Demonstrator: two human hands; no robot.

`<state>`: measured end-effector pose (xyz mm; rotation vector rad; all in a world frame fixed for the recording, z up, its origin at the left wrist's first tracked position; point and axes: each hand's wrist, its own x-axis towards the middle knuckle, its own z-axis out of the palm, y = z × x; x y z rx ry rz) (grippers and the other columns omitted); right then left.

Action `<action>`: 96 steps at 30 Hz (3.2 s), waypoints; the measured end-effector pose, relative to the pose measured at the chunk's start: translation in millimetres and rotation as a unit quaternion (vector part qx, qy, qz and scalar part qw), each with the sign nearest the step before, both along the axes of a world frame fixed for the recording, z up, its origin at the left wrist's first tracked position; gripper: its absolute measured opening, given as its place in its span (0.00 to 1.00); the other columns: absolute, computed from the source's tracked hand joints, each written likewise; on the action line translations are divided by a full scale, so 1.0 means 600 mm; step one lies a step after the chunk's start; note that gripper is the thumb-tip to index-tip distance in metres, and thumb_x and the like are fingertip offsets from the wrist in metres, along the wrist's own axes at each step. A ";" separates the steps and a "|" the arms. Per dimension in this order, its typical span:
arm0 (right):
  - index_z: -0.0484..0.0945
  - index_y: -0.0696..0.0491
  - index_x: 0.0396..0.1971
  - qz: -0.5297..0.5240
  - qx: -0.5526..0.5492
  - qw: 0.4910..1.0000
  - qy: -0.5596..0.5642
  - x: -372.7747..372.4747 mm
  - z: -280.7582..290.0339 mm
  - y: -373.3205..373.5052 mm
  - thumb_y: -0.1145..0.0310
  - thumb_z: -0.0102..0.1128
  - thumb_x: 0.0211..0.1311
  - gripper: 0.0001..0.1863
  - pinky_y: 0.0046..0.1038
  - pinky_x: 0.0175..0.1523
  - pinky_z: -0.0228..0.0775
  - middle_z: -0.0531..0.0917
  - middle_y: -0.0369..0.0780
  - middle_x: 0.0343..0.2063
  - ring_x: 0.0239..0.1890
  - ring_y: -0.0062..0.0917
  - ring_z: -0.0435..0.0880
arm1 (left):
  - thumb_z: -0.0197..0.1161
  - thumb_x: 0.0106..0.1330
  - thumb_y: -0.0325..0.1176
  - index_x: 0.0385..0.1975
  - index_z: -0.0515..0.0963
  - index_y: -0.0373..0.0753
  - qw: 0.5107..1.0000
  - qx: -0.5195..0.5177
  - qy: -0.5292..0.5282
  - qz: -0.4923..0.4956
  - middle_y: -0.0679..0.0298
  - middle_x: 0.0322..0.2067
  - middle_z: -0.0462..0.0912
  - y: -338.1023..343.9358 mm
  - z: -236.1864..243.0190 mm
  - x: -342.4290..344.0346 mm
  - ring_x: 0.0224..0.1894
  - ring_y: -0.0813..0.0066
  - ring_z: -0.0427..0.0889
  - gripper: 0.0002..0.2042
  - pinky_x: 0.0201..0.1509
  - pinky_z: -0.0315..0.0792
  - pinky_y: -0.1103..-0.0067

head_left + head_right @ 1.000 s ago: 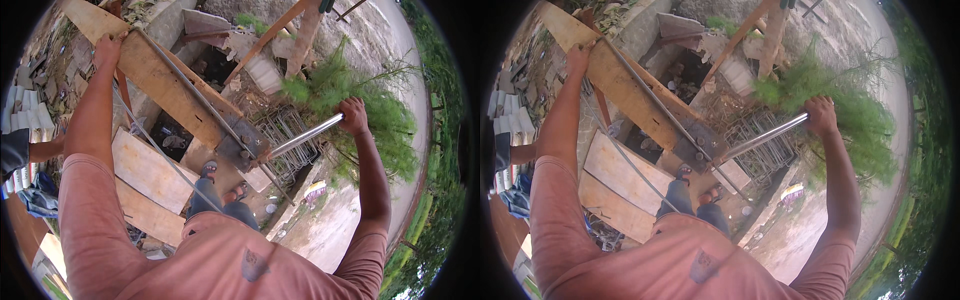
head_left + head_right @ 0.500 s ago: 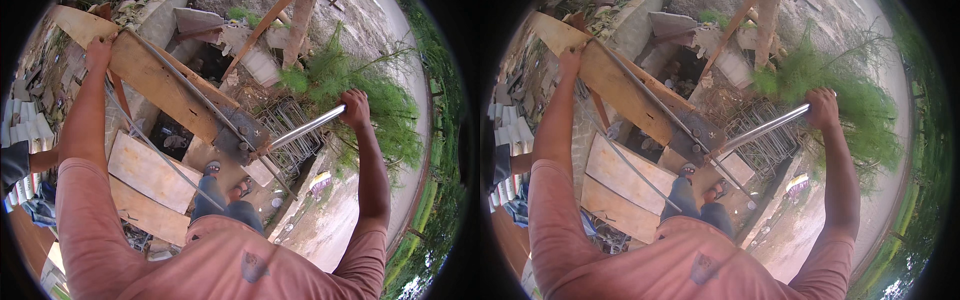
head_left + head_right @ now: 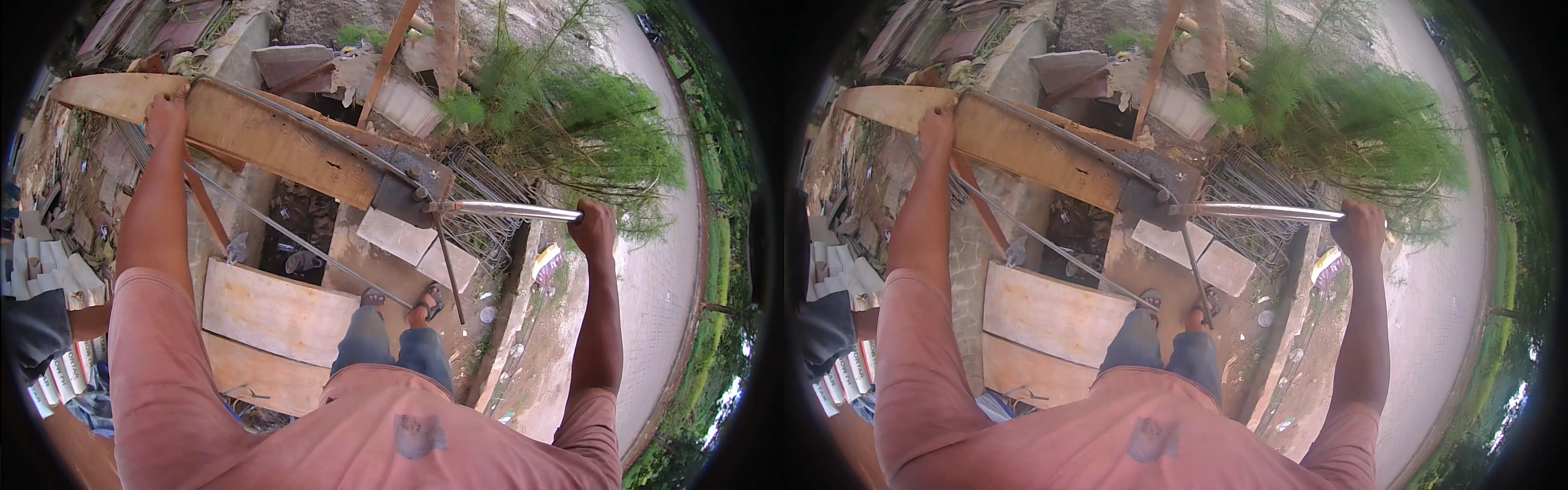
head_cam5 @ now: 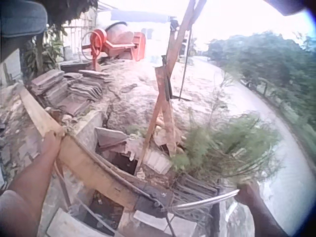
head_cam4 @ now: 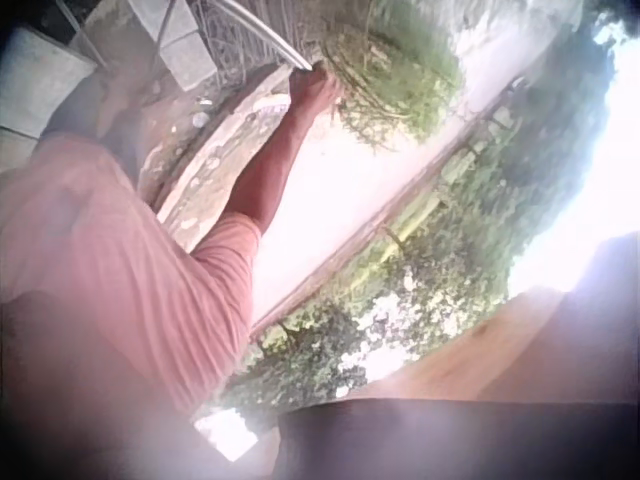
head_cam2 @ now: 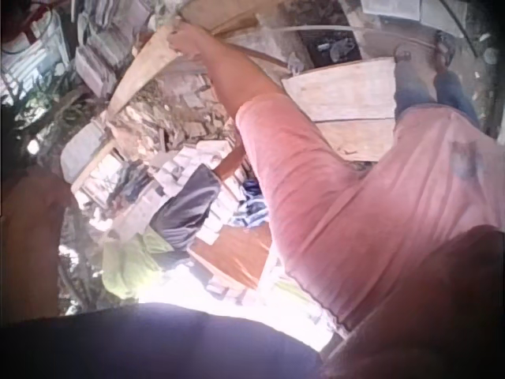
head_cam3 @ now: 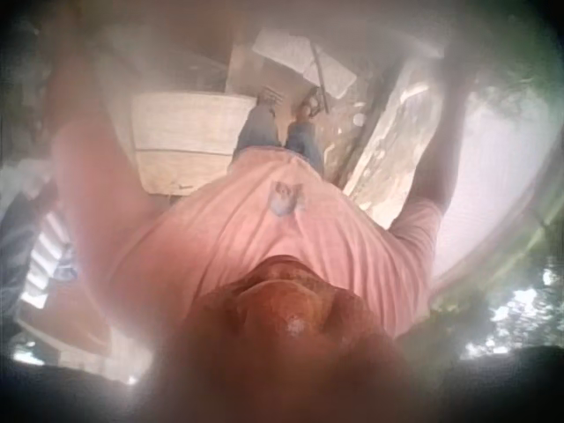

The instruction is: The person uses a manual metal bender to bend thin metal rods into U-shaped forms. They repeatedly insert a rod, apply force with the lever, and remove the bent piece, stacking the finished items nearby.

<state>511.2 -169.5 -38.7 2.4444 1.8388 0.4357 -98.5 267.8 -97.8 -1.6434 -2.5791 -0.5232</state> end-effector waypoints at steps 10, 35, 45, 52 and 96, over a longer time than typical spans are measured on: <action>0.77 0.54 0.20 -0.258 -0.020 0.965 0.044 -0.207 0.004 -0.179 0.66 0.61 0.47 0.07 0.43 0.36 0.71 0.81 0.47 0.22 0.27 0.44 0.81 | 0.53 0.57 0.69 0.61 0.68 0.55 1.000 0.001 -0.025 -0.003 0.61 0.63 0.65 0.023 -0.005 -0.006 0.65 0.52 0.63 0.35 0.61 0.53 0.41; 0.70 0.54 0.21 -0.198 -0.069 0.971 0.111 -0.229 0.038 -0.211 0.67 0.64 0.51 0.11 0.43 0.37 0.69 0.78 0.45 0.21 0.30 0.44 0.79 | 0.49 0.65 0.62 0.57 0.71 0.48 0.996 0.038 0.049 -0.066 0.60 0.61 0.67 0.010 -0.031 -0.004 0.66 0.54 0.61 0.29 0.64 0.47 0.42; 0.73 0.55 0.21 -0.254 -0.024 0.957 0.138 -0.259 0.040 -0.233 0.67 0.66 0.45 0.11 0.43 0.36 0.68 0.79 0.46 0.22 0.30 0.44 0.79 | 0.46 0.68 0.60 0.58 0.70 0.46 0.995 -0.013 0.018 -0.101 0.61 0.62 0.68 0.009 -0.004 -0.004 0.66 0.57 0.63 0.28 0.64 0.54 0.50; 0.77 0.54 0.21 -0.342 0.017 0.933 0.110 -0.291 0.026 -0.226 0.67 0.65 0.44 0.08 0.41 0.38 0.67 0.81 0.46 0.24 0.32 0.42 0.80 | 0.46 0.68 0.59 0.60 0.69 0.47 0.992 -0.029 0.007 -0.123 0.61 0.62 0.68 0.017 0.002 -0.002 0.65 0.57 0.65 0.28 0.63 0.55 0.48; 0.68 0.54 0.16 -0.269 -0.011 0.944 0.193 -0.253 -0.080 -0.265 0.67 0.67 0.47 0.15 0.41 0.28 0.65 0.75 0.48 0.17 0.22 0.48 0.74 | 0.47 0.67 0.59 0.61 0.69 0.49 0.994 -0.035 0.055 -0.088 0.63 0.64 0.67 0.014 -0.008 -0.007 0.67 0.61 0.63 0.28 0.65 0.52 0.51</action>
